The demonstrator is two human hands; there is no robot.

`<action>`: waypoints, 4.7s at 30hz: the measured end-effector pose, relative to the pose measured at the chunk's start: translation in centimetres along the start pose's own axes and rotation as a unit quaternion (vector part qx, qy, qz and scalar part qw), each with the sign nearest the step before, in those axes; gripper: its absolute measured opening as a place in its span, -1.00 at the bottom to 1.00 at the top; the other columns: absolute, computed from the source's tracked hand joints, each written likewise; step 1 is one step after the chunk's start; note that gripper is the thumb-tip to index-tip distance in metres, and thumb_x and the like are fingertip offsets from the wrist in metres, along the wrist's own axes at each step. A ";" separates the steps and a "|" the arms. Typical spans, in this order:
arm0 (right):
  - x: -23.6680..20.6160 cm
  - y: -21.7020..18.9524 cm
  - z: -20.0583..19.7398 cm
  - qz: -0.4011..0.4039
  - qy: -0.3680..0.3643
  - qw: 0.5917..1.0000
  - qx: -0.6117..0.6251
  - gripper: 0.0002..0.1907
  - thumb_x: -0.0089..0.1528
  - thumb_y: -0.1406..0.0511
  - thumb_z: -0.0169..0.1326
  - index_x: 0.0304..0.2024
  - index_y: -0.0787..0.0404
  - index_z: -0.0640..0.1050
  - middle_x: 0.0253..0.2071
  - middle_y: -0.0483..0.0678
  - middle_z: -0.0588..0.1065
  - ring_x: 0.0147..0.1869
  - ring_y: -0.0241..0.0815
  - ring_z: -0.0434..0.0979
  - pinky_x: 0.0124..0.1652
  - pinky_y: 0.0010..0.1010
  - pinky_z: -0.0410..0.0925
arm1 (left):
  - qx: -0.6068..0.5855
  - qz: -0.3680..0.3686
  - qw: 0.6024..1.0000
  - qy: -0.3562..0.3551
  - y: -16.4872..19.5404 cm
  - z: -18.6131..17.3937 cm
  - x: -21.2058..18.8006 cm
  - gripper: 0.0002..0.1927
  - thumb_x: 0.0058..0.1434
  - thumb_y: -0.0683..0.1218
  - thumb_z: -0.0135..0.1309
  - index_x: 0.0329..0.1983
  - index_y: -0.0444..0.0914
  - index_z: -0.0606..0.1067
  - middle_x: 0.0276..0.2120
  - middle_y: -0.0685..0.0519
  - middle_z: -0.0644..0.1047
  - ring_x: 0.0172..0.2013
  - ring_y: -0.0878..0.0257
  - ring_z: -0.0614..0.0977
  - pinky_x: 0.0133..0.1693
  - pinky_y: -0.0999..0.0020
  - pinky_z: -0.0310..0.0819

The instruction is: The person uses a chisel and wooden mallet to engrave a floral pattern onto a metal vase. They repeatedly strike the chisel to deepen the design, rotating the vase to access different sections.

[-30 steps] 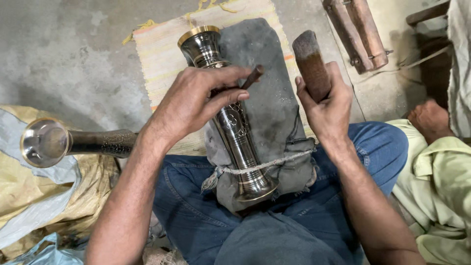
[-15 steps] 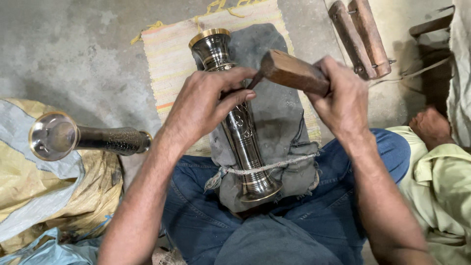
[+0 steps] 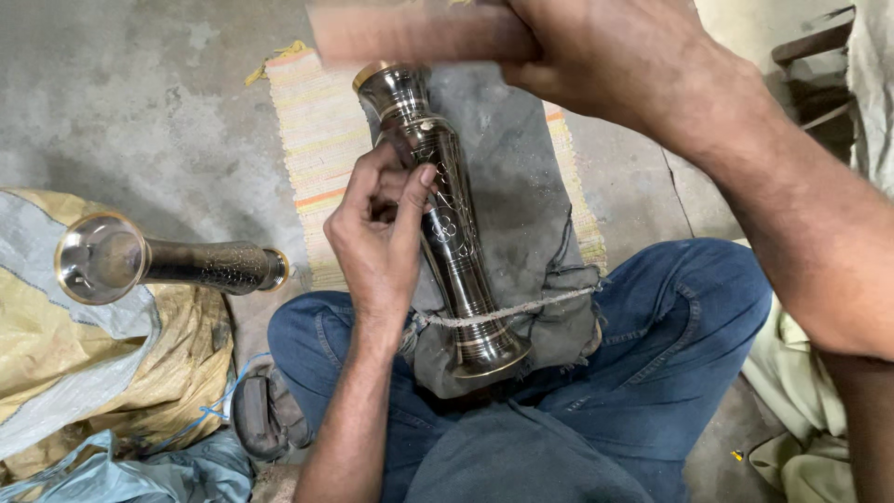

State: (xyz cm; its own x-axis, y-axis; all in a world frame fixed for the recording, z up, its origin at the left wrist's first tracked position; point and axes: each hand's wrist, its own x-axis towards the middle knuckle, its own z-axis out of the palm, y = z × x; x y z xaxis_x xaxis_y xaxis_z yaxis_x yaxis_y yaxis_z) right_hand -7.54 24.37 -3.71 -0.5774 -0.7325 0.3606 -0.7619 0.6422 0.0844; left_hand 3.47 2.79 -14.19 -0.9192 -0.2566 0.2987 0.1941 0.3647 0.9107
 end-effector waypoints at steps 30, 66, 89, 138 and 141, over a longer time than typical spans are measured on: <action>-4.4 -1.4 3.0 0.098 0.153 0.979 0.093 -0.68 0.20 0.41 0.33 -0.06 0.31 0.50 -0.28 0.08 0.52 -0.13 0.11 0.58 -0.17 -0.10 0.38 | 0.063 0.050 0.992 -0.092 1.3 -0.8 1.7 -0.69 0.32 -0.15 0.28 0.09 -0.30 0.56 -0.42 0.08 0.66 -0.38 0.39 0.68 -0.32 0.47 0.56; -17.0 -9.1 14.0 0.488 0.213 0.795 0.290 -0.73 0.28 0.38 0.30 -0.08 0.38 0.50 -0.27 0.07 0.56 -0.21 0.08 0.55 -0.19 -0.21 0.41 | 0.233 0.222 0.809 -0.492 4.1 -0.2 7.9 -0.63 0.20 0.00 0.19 0.08 -0.10 0.61 -0.20 0.06 0.70 -0.18 0.13 0.72 -0.10 0.08 0.57; -10.4 -9.0 4.4 -0.079 -0.070 0.915 0.388 -0.36 -0.15 0.32 0.38 0.00 0.17 0.51 -0.09 -0.02 0.60 -0.07 0.00 0.63 -0.13 -0.18 0.53 | -0.191 -0.010 0.975 -0.110 -2.3 -0.5 1.2 -0.61 0.34 -0.21 0.22 0.23 -0.32 0.50 -0.25 0.06 0.65 -0.25 0.37 0.67 -0.21 0.46 0.62; 3.6 -3.0 -1.7 -0.119 0.069 0.989 -0.053 -0.79 0.16 0.39 0.31 -0.18 0.21 0.56 -0.42 -0.02 0.52 -0.34 -0.07 0.62 -0.38 -0.29 0.45 | -0.183 -0.041 0.982 0.020 -1.6 0.5 -0.9 -0.65 0.40 -0.15 0.17 0.19 -0.40 0.49 -0.33 0.06 0.62 -0.30 0.40 0.64 -0.21 0.51 0.60; 3.6 -3.7 -2.8 -0.125 0.077 0.986 -0.074 -0.78 0.17 0.37 0.25 -0.15 0.25 0.56 -0.43 0.01 0.52 -0.34 -0.08 0.63 -0.39 -0.29 0.45 | -0.193 -0.047 0.979 0.041 -1.8 0.6 -1.0 -0.67 0.38 -0.16 0.19 0.15 -0.40 0.48 -0.35 0.04 0.63 -0.31 0.39 0.67 -0.23 0.49 0.63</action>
State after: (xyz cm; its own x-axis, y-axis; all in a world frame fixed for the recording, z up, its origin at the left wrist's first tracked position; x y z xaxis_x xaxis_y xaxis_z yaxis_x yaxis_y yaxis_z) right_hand -6.01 20.02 -0.14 -0.3171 -0.8365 0.4470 -0.8171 0.4802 0.3191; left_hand 3.83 2.92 -16.33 -0.9119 -0.3495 0.2153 0.2392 -0.0262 0.9706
